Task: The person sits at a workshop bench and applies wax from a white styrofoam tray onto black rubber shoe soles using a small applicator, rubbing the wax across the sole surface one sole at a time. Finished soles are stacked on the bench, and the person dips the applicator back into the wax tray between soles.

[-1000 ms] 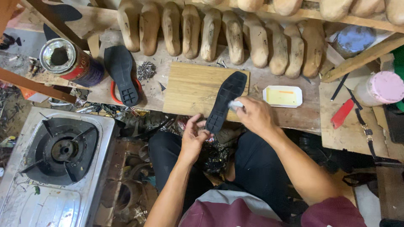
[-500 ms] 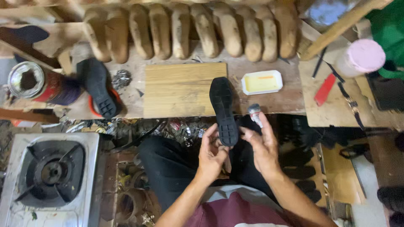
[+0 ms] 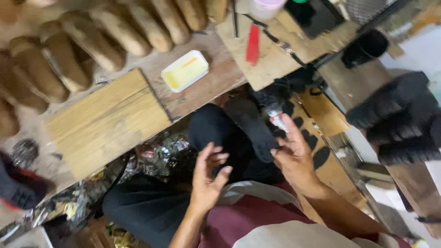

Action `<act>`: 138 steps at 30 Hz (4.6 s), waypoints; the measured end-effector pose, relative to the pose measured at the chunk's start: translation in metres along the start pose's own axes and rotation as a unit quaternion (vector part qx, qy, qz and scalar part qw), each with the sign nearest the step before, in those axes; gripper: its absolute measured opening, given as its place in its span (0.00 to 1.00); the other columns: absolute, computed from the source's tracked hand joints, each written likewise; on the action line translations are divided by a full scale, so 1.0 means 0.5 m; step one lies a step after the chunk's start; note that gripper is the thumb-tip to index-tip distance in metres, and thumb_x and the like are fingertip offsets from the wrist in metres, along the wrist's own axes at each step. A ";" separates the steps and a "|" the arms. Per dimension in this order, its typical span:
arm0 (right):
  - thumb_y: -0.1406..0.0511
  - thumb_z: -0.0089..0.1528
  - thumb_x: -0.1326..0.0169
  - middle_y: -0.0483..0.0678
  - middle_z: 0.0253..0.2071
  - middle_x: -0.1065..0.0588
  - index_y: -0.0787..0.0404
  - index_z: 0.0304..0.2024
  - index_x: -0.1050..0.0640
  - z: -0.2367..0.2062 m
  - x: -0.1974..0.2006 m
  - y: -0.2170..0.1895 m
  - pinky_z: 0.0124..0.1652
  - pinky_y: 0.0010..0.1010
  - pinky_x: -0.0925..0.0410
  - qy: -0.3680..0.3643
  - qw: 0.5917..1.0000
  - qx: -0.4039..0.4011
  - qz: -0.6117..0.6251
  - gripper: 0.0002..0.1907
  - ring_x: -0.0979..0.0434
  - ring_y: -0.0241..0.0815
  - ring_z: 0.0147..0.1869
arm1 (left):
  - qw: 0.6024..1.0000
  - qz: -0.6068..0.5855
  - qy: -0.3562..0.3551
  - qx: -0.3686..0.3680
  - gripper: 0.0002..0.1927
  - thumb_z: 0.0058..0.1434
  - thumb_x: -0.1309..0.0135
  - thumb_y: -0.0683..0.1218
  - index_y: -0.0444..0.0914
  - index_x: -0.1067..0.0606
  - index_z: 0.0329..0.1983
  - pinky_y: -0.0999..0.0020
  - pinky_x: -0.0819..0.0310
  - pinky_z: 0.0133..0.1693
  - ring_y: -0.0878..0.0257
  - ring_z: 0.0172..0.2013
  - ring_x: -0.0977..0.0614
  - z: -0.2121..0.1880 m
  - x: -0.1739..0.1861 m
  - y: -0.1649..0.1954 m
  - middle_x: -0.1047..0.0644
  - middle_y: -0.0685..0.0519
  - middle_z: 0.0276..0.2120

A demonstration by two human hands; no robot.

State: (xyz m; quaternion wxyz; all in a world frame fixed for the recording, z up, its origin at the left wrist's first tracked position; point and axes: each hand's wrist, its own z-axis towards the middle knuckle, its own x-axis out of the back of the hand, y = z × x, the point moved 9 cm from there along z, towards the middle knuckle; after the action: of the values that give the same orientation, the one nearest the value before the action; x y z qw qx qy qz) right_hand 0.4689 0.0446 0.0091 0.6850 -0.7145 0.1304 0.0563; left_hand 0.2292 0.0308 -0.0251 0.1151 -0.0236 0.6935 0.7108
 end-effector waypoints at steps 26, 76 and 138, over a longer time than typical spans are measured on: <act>0.70 0.66 0.53 0.49 0.46 0.25 0.61 0.54 0.27 -0.042 0.331 0.386 0.31 0.37 0.23 0.384 0.843 -0.371 0.069 0.13 0.20 0.48 0.37 | 0.970 0.079 -0.010 0.228 0.26 0.62 0.45 0.37 0.36 0.33 0.64 0.68 0.20 0.44 0.60 0.51 0.20 -0.045 0.059 -0.139 0.24 0.45 0.55; 0.61 0.64 0.38 0.48 0.44 0.18 0.60 0.52 0.20 0.370 -0.266 -0.045 0.46 0.28 0.29 -0.076 0.890 0.106 -0.437 0.17 0.20 0.36 0.44 | 0.837 0.473 0.219 -0.167 0.15 0.56 0.36 0.40 0.36 0.21 0.46 0.55 0.25 0.58 0.47 0.58 0.21 0.066 0.408 0.209 0.22 0.46 0.54; 0.63 0.62 0.34 0.54 0.39 0.21 0.59 0.45 0.17 0.386 -0.512 -0.096 0.45 0.42 0.30 -0.194 0.763 0.349 -0.508 0.11 0.21 0.51 0.45 | 0.842 0.489 0.197 -0.114 0.37 0.41 0.27 0.58 0.35 0.21 0.52 0.49 0.42 0.65 0.44 0.66 0.31 0.064 0.469 0.183 0.27 0.42 0.63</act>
State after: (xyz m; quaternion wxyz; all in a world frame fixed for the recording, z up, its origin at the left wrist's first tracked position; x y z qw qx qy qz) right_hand 0.2546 0.2656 0.1110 0.8260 -0.3618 -0.3770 -0.2116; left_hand -0.0129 0.0921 0.0204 -0.3898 0.1659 0.5377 0.7290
